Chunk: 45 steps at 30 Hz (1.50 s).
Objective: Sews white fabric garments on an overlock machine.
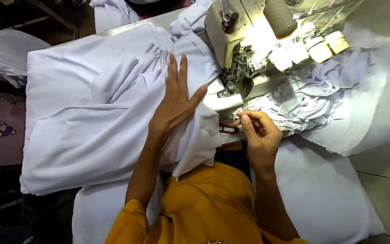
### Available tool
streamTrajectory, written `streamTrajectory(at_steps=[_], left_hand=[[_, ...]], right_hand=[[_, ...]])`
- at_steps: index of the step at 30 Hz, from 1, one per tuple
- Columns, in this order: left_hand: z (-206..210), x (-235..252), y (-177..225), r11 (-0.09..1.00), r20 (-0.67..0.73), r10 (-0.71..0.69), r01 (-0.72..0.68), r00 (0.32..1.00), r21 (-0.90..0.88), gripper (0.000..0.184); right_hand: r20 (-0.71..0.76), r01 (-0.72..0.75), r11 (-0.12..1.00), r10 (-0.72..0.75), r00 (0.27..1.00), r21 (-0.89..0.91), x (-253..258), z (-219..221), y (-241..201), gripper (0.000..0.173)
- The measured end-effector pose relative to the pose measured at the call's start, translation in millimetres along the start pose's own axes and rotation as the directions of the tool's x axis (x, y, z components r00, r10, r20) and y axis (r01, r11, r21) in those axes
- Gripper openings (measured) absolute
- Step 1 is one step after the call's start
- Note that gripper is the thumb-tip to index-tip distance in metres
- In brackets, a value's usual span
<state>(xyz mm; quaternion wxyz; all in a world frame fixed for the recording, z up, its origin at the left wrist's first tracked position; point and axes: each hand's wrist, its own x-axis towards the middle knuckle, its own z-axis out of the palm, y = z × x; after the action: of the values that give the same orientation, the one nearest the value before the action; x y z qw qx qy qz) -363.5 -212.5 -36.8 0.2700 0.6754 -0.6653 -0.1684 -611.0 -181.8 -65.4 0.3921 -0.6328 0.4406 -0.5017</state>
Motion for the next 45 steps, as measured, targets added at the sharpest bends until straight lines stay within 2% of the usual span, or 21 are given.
streamTrajectory(at_steps=[6,10,12,13,15,18,19,23,27,30,32,34,36,39,41,43,45], left_hand=[[2,5,-2,0.995,-0.057,-0.104,0.104,0.993,-0.006,0.085],[1,3,-7,0.991,-0.081,-0.111,0.105,0.99,-0.081,0.086],[-8,-9,-8,0.996,-0.124,-0.059,0.05,0.991,-0.075,0.078],[-15,-22,-9,0.998,-0.148,-0.042,0.036,0.988,-0.046,0.071],[-31,-62,-19,0.988,-0.217,-0.096,0.119,0.972,0.096,0.066],[-42,-106,-77,0.885,-0.345,-0.212,0.33,0.914,0.33,0.091],[-44,-115,-94,0.864,-0.371,-0.223,0.359,0.901,0.353,0.089],[-66,-115,-110,0.907,-0.366,-0.073,0.215,0.928,0.363,0.041],[-132,-76,-108,0.906,-0.438,0.072,0.125,0.896,0.405,0.043],[-166,-42,-129,0.886,-0.465,0.155,0.085,0.872,0.456,0.045],[-177,-20,-145,0.874,-0.452,0.187,0.062,0.872,0.482,0.047],[-173,-8,-147,0.853,-0.426,0.188,0.068,0.885,0.517,0.049],[-151,-12,-121,0.87,-0.371,0.16,0.046,0.915,0.49,0.044],[-93,-30,-65,0.912,-0.201,0.288,-0.204,0.936,0.357,0.031],[-55,-40,-46,0.922,-0.04,0.321,-0.303,0.946,0.241,0.039],[-29,-45,-42,0.933,0.003,0.283,-0.276,0.959,0.231,0.052],[-18,-46,-42,0.942,-0.039,0.241,-0.224,0.97,0.251,0.055]], right_hand=[[0.152,0.006,0.985,0.02,0.988,-0.171,-18,28,-13,0.028],[0.079,0.041,0.902,-0.008,0.997,-0.429,-31,58,-14,0.044],[0.036,0.074,0.85,-0.065,0.997,-0.521,-35,70,-12,0.05],[0.016,0.089,0.823,-0.097,0.995,-0.561,-36,74,-11,0.05],[-0.031,0.11,0.78,-0.164,0.986,-0.616,-36,79,-8,0.045],[-0.084,0.147,0.757,-0.257,0.963,-0.637,-30,78,-1,0.03],[-0.086,0.169,0.757,-0.285,0.955,-0.631,-29,78,1,0.024],[-0.039,0.271,0.782,-0.352,0.935,-0.562,-29,81,1,0.015],[-0.051,0.232,0.828,-0.298,0.953,-0.511,-27,73,-13,0.019],[-0.045,0.222,0.789,-0.301,0.953,-0.573,-23,85,-20,0.047],[-0.038,0.277,0.736,-0.38,0.924,-0.618,-18,103,-18,0.041],[-0.031,0.318,0.698,-0.438,0.899,-0.642,-13,113,-18,0.024],[-0.003,0.34,0.679,-0.45,0.893,-0.651,-12,115,-18,0.019],[0.038,0.364,0.687,-0.441,0.897,-0.629,-16,108,-15,0.019],[0.068,0.369,0.686,-0.424,0.903,-0.627,-28,101,-7,0.018],[0.081,0.316,0.697,-0.348,0.934,-0.643,-44,91,4,0.021],[0.056,0.215,0.702,-0.242,0.969,-0.679,-52,84,11,0.031]])
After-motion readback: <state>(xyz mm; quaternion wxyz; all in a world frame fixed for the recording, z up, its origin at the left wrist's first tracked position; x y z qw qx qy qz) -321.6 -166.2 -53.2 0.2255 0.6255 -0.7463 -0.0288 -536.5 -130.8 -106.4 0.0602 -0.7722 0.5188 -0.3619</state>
